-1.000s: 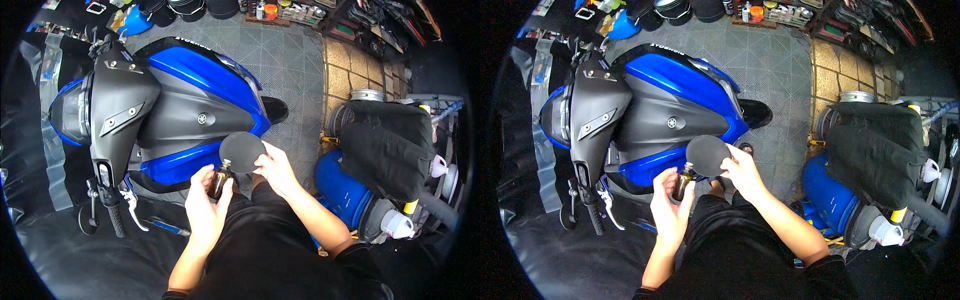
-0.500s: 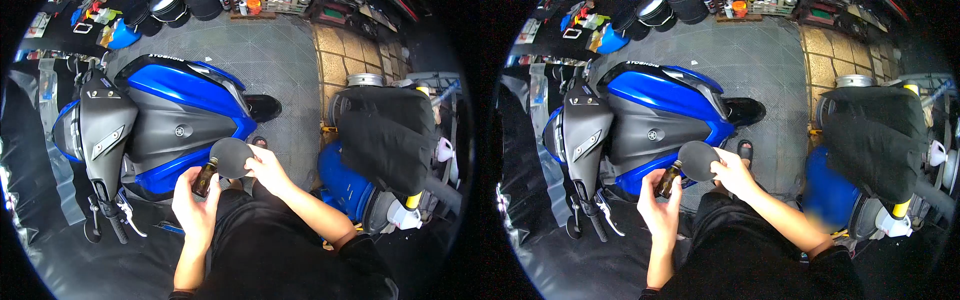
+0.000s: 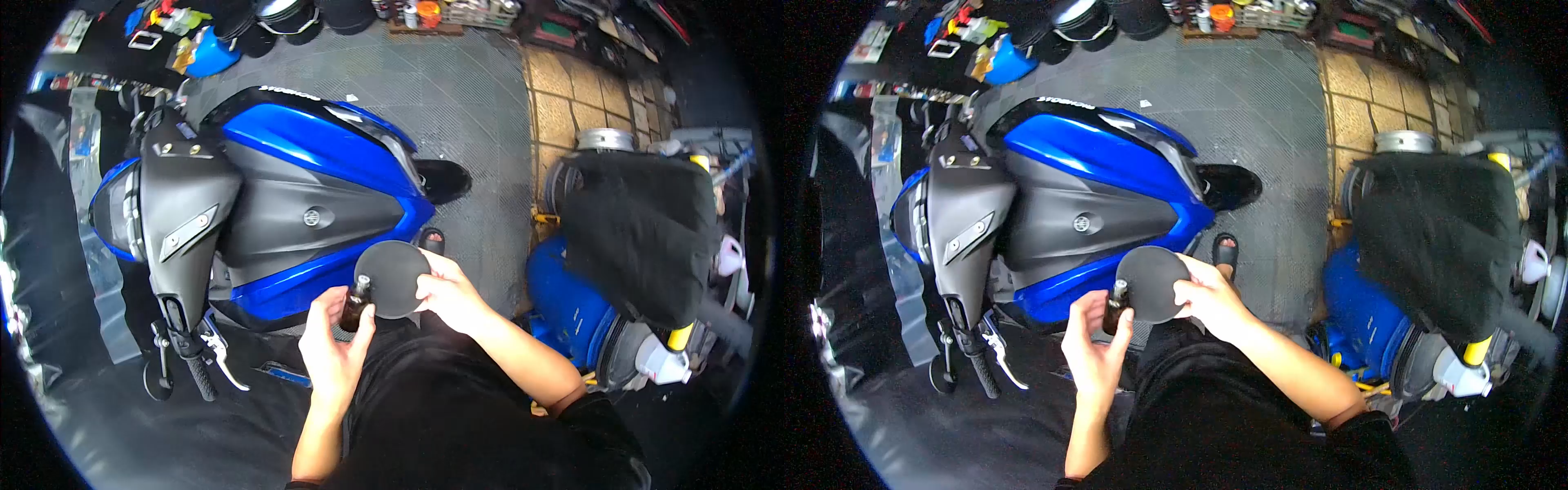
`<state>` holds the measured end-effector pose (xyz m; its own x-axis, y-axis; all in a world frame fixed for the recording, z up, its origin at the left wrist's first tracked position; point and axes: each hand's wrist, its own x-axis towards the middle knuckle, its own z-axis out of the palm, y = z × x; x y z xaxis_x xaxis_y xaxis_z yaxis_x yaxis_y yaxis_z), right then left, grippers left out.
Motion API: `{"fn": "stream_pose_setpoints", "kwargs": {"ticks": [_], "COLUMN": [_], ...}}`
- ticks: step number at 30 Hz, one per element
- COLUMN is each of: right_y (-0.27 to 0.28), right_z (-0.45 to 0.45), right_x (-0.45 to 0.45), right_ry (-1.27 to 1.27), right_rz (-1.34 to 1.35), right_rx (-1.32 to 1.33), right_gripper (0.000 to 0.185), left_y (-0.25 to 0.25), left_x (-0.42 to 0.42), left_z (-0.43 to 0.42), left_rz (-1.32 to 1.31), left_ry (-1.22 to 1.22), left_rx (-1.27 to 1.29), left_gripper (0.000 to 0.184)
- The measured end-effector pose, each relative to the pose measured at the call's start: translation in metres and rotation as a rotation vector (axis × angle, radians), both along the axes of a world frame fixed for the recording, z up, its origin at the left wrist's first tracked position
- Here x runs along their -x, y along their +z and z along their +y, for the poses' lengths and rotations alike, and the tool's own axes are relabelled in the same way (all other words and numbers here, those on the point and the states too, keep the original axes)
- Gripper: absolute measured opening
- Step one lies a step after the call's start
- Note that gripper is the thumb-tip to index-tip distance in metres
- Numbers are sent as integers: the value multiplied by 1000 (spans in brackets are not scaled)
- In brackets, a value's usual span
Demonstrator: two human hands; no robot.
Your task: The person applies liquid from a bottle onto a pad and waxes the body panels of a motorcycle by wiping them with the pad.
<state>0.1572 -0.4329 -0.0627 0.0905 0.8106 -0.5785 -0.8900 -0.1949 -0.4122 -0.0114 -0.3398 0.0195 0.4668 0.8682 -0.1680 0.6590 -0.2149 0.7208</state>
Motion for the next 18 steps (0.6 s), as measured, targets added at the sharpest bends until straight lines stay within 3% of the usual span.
{"fn": "stream_pose_setpoints", "kwargs": {"ticks": [3, 4, 6, 8, 9, 11, 16, 18], "right_y": [8, 2, 7, 24, 17, -32, -43, -50], "right_z": [31, 45, 92, 149, 174, 198, 251, 262], "right_x": [4, 4, 0, 2, 15, 50, 31, 38], "right_ry": [-5, 57, -8, -91, -4, 297, 124, 131], "right_rz": [19, -301, -944, -1306, -1497, -2280, -2027, -2096], "right_rx": [57, 187, -37, -193, -260, -453, -497, -532], "right_gripper": [61, 59, 58, 57, 57, 51, 44, 42], "left_y": [-3, -5, -7, -10, -11, -8, -14, -20], "left_x": [28, 37, 57, 74, 82, 95, 123, 125], "left_z": [9, 11, 14, 18, 19, 24, 36, 44], "left_rz": [-58, -62, -141, -160, -178, -193, -221, -242], "left_ry": [-24, -3, 60, 77, 85, 80, -11, -91], "left_rx": [-32, -42, -4, 13, 37, 56, 5, -65], "left_gripper": [50, 50, 50, 50, 50, 50, 51, 52]}}
